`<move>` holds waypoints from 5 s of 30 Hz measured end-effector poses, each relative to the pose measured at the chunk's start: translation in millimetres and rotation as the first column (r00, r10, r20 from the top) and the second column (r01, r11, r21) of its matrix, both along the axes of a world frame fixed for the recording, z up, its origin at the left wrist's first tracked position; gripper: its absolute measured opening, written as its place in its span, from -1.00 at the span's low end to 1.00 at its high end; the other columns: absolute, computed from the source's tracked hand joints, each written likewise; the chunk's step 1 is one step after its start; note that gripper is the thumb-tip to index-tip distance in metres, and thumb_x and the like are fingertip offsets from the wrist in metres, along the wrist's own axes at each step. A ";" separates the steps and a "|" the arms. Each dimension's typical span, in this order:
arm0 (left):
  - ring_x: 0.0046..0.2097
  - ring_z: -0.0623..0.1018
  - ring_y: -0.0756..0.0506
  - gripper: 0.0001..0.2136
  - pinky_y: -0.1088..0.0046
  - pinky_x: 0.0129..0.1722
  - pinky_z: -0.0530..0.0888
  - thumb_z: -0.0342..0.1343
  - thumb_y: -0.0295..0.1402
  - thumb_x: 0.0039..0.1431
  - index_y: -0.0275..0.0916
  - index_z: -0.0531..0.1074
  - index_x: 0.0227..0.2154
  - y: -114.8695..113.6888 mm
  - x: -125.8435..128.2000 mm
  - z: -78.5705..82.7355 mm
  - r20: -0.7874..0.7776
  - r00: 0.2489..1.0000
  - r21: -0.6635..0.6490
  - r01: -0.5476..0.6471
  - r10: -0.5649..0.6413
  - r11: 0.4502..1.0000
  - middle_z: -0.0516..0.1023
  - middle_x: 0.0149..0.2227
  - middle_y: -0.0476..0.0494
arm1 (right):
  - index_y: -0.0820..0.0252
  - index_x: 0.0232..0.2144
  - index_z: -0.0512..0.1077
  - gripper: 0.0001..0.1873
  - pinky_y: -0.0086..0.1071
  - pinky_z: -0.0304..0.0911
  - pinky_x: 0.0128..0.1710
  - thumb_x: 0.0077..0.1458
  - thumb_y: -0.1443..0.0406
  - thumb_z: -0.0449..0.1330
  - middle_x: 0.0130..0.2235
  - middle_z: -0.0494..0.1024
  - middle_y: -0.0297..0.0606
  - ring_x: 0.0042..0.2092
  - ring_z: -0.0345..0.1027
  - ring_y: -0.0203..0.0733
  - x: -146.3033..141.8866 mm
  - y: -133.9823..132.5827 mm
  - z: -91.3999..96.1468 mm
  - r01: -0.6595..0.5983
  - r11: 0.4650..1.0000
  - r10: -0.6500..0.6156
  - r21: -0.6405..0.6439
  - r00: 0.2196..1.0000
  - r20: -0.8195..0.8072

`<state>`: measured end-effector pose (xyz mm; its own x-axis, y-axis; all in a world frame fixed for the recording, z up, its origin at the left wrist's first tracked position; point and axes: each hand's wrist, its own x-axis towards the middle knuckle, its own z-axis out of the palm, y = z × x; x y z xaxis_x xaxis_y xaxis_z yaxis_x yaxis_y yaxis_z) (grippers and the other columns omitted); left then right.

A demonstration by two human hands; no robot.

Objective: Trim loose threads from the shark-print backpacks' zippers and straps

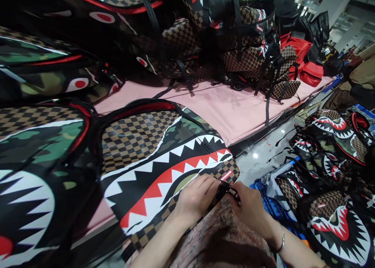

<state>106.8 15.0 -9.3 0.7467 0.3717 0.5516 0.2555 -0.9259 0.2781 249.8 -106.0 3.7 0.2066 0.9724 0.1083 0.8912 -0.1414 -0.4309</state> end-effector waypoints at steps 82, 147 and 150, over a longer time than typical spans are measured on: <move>-0.10 0.45 -0.15 -0.78 0.23 -0.06 0.39 0.05 -0.36 0.07 -0.18 0.35 -0.17 -74.1 -43.1 10.6 0.213 0.850 -0.399 -0.375 0.483 0.837 0.44 -0.13 -0.14 | 0.25 -0.39 0.41 -0.82 -0.41 0.15 -0.33 0.00 0.22 0.15 -0.42 0.44 -0.31 -0.37 0.26 -0.27 150.4 91.3 8.3 -0.342 0.912 0.176 -0.224 0.823 -0.540; -0.21 0.47 -0.07 -0.84 0.38 -0.19 0.41 -0.03 -0.40 0.15 -0.18 0.41 -0.25 -68.5 -19.1 10.1 0.206 0.909 -0.295 -0.295 0.362 0.909 0.51 -0.26 -0.11 | 0.19 -0.43 0.45 -0.85 -0.40 0.21 -0.31 -0.02 0.23 0.16 -0.42 0.48 -0.33 -0.35 0.32 -0.25 84.0 95.8 18.3 -0.297 0.950 0.194 -0.096 0.803 -0.563; -0.28 0.47 -0.08 -0.85 0.36 -0.26 0.38 -0.02 -0.42 0.15 -0.19 0.41 -0.25 -62.1 5.5 8.9 0.141 0.926 -0.132 -0.333 0.350 0.934 0.51 -0.33 -0.08 | 0.19 -0.35 0.41 -0.81 -0.34 0.22 -0.23 -0.01 0.20 0.13 -0.34 0.47 -0.28 -0.28 0.32 -0.21 90.6 80.6 3.9 -0.091 0.996 0.087 0.025 0.786 -0.613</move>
